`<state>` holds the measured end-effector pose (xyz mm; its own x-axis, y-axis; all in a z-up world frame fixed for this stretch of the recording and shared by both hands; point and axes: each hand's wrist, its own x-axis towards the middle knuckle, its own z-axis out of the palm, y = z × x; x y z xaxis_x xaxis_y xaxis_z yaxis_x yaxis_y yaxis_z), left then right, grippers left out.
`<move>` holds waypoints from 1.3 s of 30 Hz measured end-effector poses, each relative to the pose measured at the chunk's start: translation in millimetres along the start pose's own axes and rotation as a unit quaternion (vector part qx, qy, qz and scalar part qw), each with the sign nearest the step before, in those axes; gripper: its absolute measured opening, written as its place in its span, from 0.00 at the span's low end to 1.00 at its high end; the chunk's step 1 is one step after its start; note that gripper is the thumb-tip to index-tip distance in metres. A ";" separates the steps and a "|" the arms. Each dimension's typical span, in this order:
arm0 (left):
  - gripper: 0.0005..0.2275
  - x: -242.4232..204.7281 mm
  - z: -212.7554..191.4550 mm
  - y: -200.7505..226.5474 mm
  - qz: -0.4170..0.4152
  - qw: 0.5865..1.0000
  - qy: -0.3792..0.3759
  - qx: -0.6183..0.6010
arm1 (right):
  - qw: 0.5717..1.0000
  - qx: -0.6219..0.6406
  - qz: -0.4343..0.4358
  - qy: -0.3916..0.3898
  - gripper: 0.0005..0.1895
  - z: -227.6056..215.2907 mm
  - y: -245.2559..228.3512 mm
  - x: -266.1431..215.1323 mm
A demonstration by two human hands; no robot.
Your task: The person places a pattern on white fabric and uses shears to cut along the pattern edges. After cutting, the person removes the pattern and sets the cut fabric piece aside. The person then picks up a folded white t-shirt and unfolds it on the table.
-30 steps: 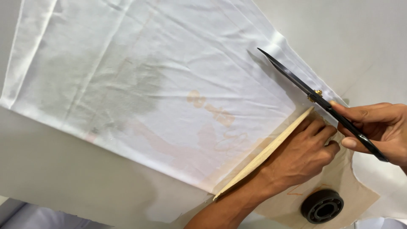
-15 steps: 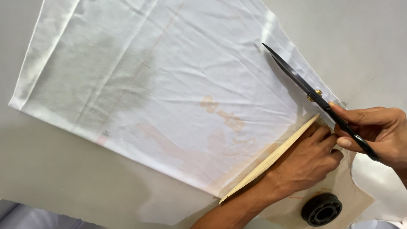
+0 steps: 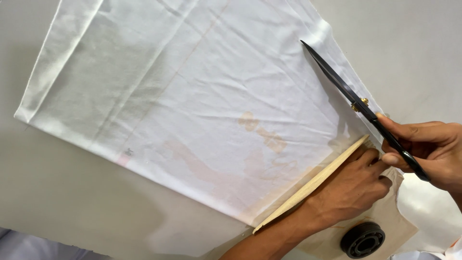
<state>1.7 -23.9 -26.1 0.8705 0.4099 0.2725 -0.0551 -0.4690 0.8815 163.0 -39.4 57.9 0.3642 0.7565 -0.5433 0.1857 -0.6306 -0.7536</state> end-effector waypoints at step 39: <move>0.04 2.2 6.4 0.3 0.002 0.999 0.010 -0.032 | 0.995 0.061 -0.069 -0.032 0.40 23.7 -28.6 46.6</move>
<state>6.7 -28.2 -27.8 0.8601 0.4247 0.2826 -0.0891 -0.4204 0.9030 153.1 18.0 45.4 0.2828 0.8465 -0.4511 0.1158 -0.4970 -0.8600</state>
